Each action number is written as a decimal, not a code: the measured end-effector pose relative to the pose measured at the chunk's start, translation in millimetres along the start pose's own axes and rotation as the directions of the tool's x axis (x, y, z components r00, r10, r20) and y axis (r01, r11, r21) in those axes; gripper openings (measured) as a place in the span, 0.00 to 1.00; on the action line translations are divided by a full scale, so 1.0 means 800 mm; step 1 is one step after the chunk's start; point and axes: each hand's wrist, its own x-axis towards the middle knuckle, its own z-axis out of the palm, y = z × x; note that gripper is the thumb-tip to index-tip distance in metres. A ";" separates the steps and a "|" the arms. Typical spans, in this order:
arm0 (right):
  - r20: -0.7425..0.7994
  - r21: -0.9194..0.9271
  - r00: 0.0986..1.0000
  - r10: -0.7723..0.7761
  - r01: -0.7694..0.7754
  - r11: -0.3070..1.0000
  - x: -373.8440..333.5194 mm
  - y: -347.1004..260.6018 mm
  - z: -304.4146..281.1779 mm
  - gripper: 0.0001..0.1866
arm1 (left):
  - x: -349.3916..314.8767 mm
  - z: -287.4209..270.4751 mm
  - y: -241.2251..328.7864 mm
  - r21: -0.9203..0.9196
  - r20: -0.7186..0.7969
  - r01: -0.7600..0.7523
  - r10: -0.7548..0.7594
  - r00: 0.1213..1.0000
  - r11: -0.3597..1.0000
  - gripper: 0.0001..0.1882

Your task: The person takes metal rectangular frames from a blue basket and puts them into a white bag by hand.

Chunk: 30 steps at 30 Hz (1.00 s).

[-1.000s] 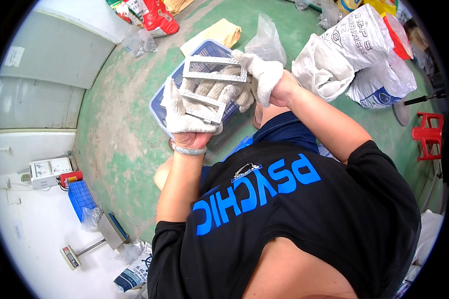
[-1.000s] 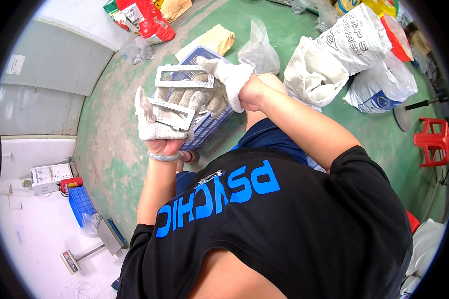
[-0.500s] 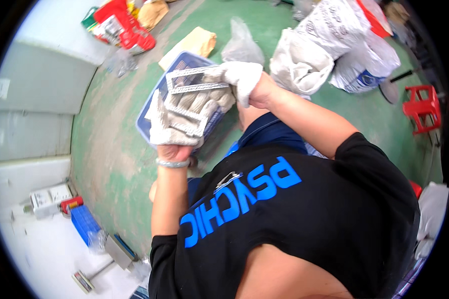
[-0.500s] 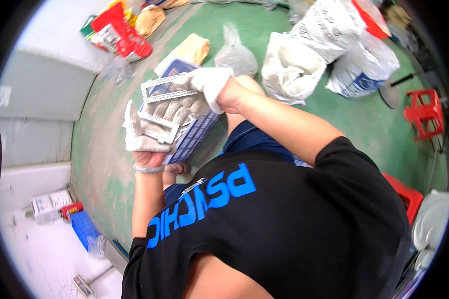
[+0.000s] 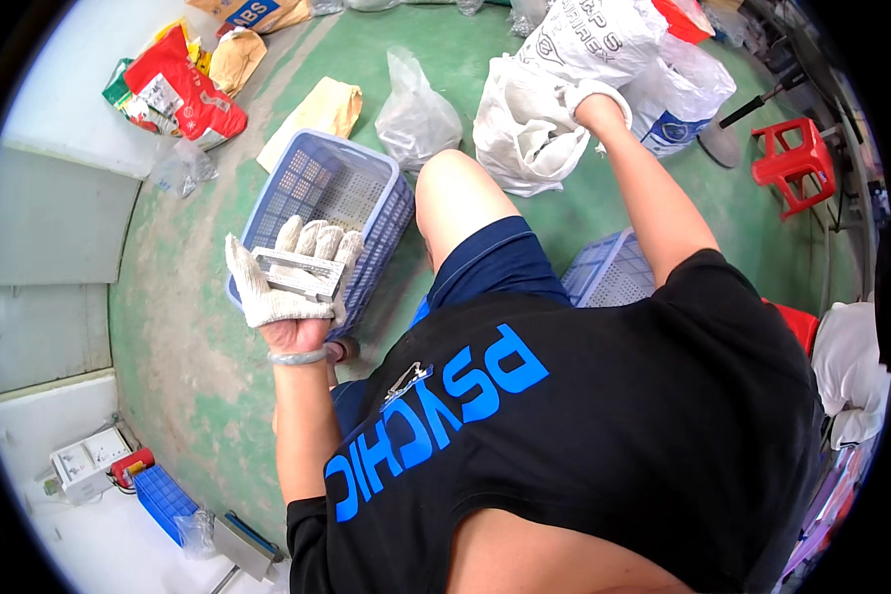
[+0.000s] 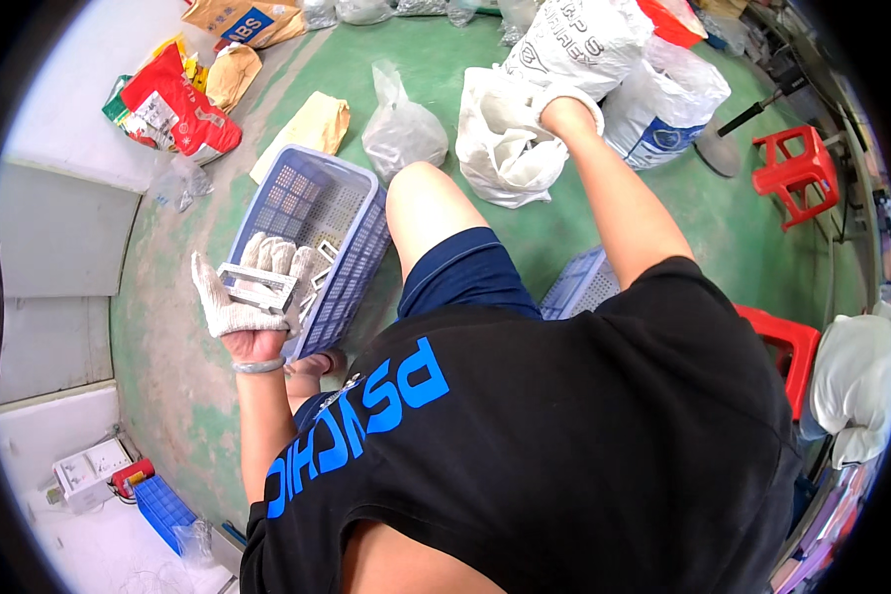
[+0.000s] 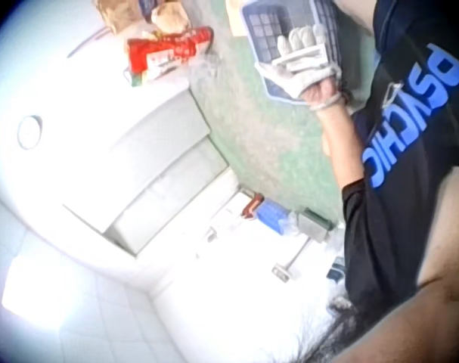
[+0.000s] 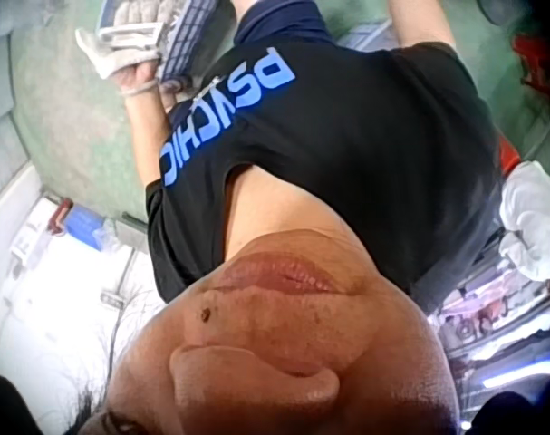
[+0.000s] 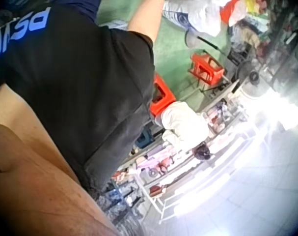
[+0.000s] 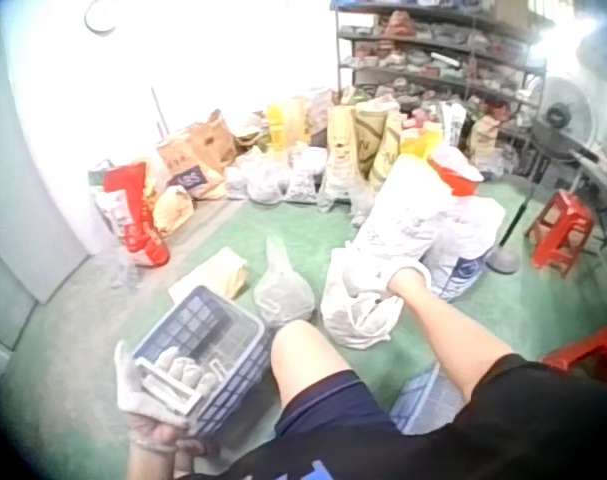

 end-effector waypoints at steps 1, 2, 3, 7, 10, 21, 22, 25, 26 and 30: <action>0.097 -0.039 0.995 0.030 -0.026 0.999 0.006 0.008 -0.002 0.24 | -0.001 0.002 -0.001 -0.002 0.002 0.003 -0.003 1.000 1.000 0.38; 0.096 -0.041 0.995 0.032 -0.028 0.999 0.023 0.027 0.011 0.24 | -0.001 0.005 -0.002 -0.006 0.009 0.011 -0.011 1.000 1.000 0.38; 0.132 -0.083 0.991 0.006 0.005 0.997 0.045 0.060 0.034 0.22 | 0.002 0.010 -0.006 -0.009 0.022 0.032 -0.032 0.999 0.999 0.37; 0.187 -0.104 0.982 0.012 0.008 0.995 0.062 0.035 0.048 0.18 | 0.000 0.010 -0.005 0.013 -0.023 0.019 -0.019 1.000 1.000 0.35; 0.168 -0.221 0.980 -0.107 0.143 0.965 0.077 0.007 0.050 0.17 | 0.001 0.012 -0.002 -0.003 -0.030 0.022 -0.022 0.999 1.000 0.34; 0.061 0.488 0.695 -0.716 0.605 0.629 -0.110 -0.230 -0.030 0.29 | 0.005 0.022 -0.009 -0.023 0.098 -0.085 0.087 0.991 0.996 0.38; -0.079 0.429 0.437 -0.896 0.826 0.365 -0.117 -0.230 -0.020 0.23 | 0.007 0.026 -0.011 0.009 0.117 -0.116 0.115 0.986 0.993 0.38; 0.107 0.688 0.459 -0.882 0.606 0.399 -0.190 -0.273 -0.043 0.20 | 0.009 0.020 -0.009 0.056 0.177 -0.158 0.146 0.973 0.986 0.36; -0.009 0.738 0.437 -0.900 0.610 0.289 -0.199 -0.280 -0.022 0.23 | 0.011 0.020 -0.008 0.075 0.186 -0.153 0.137 0.973 0.985 0.35; -0.115 0.684 0.350 -0.930 0.706 0.182 -0.218 -0.299 -0.025 0.29 | 0.008 0.019 -0.009 0.075 0.185 -0.171 0.154 0.971 0.982 0.32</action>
